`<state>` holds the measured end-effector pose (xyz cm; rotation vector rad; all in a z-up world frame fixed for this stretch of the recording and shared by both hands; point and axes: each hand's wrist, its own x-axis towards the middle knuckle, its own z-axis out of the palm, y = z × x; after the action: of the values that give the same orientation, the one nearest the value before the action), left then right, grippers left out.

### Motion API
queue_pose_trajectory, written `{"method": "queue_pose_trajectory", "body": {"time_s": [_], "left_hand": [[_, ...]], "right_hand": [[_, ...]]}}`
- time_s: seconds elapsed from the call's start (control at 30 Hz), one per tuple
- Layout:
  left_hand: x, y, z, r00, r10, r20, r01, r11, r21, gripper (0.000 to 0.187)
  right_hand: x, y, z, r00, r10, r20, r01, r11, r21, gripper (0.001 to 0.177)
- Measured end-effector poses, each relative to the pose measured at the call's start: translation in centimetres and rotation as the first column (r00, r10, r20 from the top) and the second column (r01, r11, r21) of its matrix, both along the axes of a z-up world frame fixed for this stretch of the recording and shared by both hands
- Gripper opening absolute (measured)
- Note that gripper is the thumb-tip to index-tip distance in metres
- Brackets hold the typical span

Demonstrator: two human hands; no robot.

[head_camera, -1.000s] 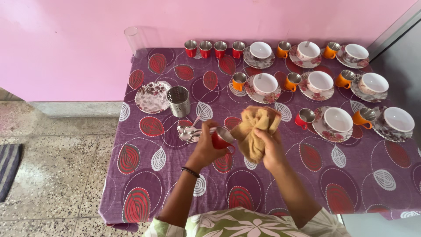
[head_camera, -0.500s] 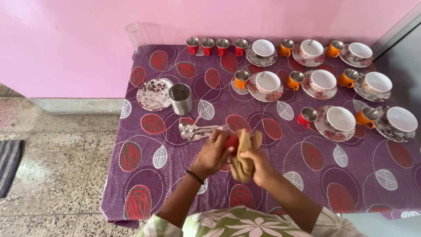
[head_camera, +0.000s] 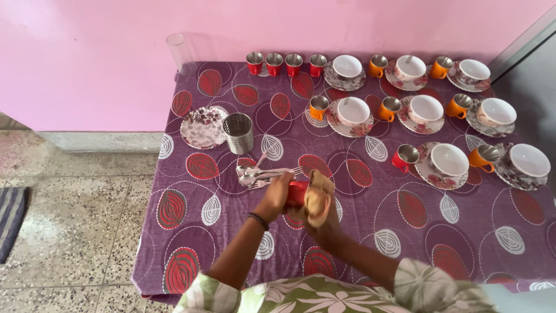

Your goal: The person wipes multiple small metal cups and a clear plastic tumbler with a cloth on a table covered with a purple patterned tablecloth. The person handles each item one at a time, wiping the exterior and interior, then places them back on the table.

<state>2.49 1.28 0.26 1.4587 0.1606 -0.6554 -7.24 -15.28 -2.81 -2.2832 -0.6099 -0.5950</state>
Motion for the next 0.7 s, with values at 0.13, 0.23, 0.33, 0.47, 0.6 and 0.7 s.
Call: {"method": "queue_pose_trajectory", "body": {"time_s": [0.13,0.23,0.33,0.47,0.6,0.7], "left_hand": [[-1.6,-0.2,-0.4,0.699,-0.043,0.714,-0.217,0.938,0.269,0.05],[-2.8,0.7,-1.2,0.749,-0.047,0.661,-0.159,0.956,0.248,0.048],[-2.3,0.4,-2.8,0.754,0.0,0.657,-0.136,0.978,0.157,0.051],[-0.2,0.1,-4.8,0.999,-0.026,0.047,0.032,0.989,-0.146,0.064],[1.2,1.6,-4.8,0.905,-0.356,-0.234,0.343,0.935,-0.093,0.081],[0.2,0.6,-3.9,0.991,-0.086,-0.107,0.061,0.975,-0.212,0.079]], "right_hand": [[0.8,3.3,-3.4,0.838,0.545,-0.03,0.078,-0.065,0.995,0.043],[1.3,2.8,-3.2,0.747,0.495,-0.444,0.408,0.185,0.894,0.042],[0.8,2.0,-0.9,0.53,0.344,-0.775,0.674,0.385,0.631,0.042],[-1.6,3.1,2.3,0.967,-0.186,-0.176,0.209,0.97,0.121,0.035],[-1.7,2.1,3.5,0.974,-0.043,0.222,0.088,0.976,-0.198,0.039],[-0.3,2.0,2.4,0.997,-0.07,-0.044,0.073,0.995,0.072,0.042]]}}
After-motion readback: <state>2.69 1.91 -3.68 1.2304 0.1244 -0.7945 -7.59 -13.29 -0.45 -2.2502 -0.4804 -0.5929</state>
